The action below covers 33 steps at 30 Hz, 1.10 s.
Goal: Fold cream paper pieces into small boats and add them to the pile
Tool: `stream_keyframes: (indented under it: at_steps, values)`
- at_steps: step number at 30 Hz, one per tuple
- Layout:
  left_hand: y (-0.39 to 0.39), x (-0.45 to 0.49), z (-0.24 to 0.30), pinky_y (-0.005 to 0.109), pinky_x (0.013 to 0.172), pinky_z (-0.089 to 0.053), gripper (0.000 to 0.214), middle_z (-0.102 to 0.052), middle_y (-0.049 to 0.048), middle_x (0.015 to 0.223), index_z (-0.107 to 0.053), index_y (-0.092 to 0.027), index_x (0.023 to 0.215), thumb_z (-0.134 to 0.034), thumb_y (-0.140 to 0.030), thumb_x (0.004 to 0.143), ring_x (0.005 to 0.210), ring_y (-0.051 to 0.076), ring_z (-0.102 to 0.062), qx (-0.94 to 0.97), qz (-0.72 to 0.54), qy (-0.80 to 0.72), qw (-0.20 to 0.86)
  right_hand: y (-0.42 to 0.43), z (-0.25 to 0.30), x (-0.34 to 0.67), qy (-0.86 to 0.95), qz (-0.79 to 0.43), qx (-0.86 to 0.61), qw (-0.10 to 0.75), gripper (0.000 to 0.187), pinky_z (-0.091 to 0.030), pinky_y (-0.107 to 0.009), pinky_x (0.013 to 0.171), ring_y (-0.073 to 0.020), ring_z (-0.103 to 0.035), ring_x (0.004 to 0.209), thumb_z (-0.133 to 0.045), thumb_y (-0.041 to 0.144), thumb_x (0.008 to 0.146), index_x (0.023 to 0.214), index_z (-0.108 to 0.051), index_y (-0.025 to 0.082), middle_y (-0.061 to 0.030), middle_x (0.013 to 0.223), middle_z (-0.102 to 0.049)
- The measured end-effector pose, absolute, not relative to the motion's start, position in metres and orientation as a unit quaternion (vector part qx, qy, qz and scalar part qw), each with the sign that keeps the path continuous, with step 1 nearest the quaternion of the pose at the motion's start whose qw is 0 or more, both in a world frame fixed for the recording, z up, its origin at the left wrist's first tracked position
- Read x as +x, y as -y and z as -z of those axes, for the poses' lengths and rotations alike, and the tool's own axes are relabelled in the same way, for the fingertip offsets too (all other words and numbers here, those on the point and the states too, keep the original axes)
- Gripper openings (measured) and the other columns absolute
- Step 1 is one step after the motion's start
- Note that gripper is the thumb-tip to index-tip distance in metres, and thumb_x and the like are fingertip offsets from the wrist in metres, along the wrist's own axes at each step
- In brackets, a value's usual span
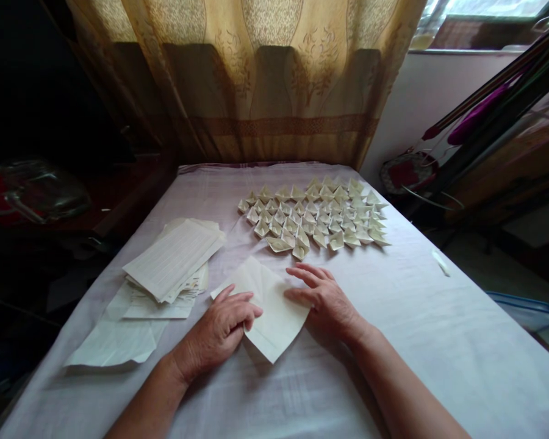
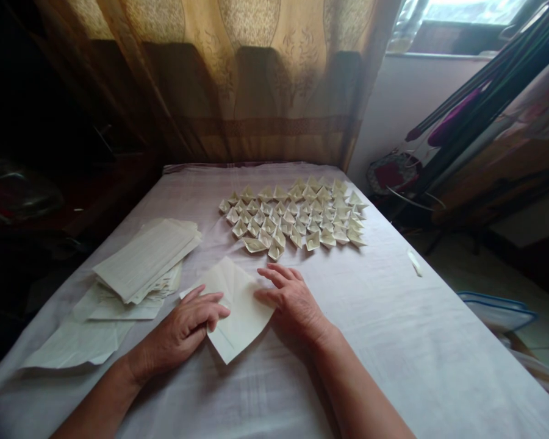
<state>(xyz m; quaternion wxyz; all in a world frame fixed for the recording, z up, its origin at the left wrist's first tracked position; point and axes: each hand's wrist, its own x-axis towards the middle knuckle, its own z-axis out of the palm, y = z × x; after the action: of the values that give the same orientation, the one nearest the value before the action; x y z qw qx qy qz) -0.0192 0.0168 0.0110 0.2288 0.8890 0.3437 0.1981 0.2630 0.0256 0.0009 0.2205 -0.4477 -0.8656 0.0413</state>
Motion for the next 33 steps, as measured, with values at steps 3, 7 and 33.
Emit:
stream_keyframes:
  at_steps: [3,7,33]
  values:
    - [-0.015,-0.016,-0.009,0.056,0.117,-0.025,0.025,-0.071,0.0033,0.116,-0.061,-0.022,0.09,-0.045,-0.003,0.086,0.131,0.022,-0.051,0.895,-0.195,-0.351,0.192,-0.024,-0.007,0.264,0.867,-0.081,-0.446,0.207,0.035,-0.041,-0.05,0.099,-0.0306,-0.054,0.123,-0.063,0.004,0.066,0.09,-0.076,0.027,-0.0045,0.124,-0.068]
    - [-0.013,-0.014,-0.007,0.059,0.116,-0.025,0.028,-0.067,0.0062,0.127,-0.062,-0.024,0.116,-0.054,-0.016,0.09,0.131,0.026,-0.051,0.908,-0.18,-0.348,0.15,-0.017,-0.017,0.263,0.86,-0.145,-0.428,0.236,0.023,-0.044,-0.045,0.098,-0.0249,-0.062,0.114,-0.062,0.006,0.07,0.078,-0.073,0.024,-0.0023,0.109,-0.074]
    - [-0.002,0.013,0.002,0.058,0.118,-0.023,0.039,-0.05,0.0097,0.147,-0.058,-0.025,0.132,-0.051,-0.029,0.095,0.141,0.03,-0.037,0.892,-0.222,-0.392,0.031,-0.011,0.012,0.22,0.758,-0.06,-0.592,0.266,0.013,-0.041,-0.026,0.074,-0.0151,-0.064,0.058,-0.05,0.021,0.09,0.088,-0.063,0.021,0.0002,0.068,-0.072]
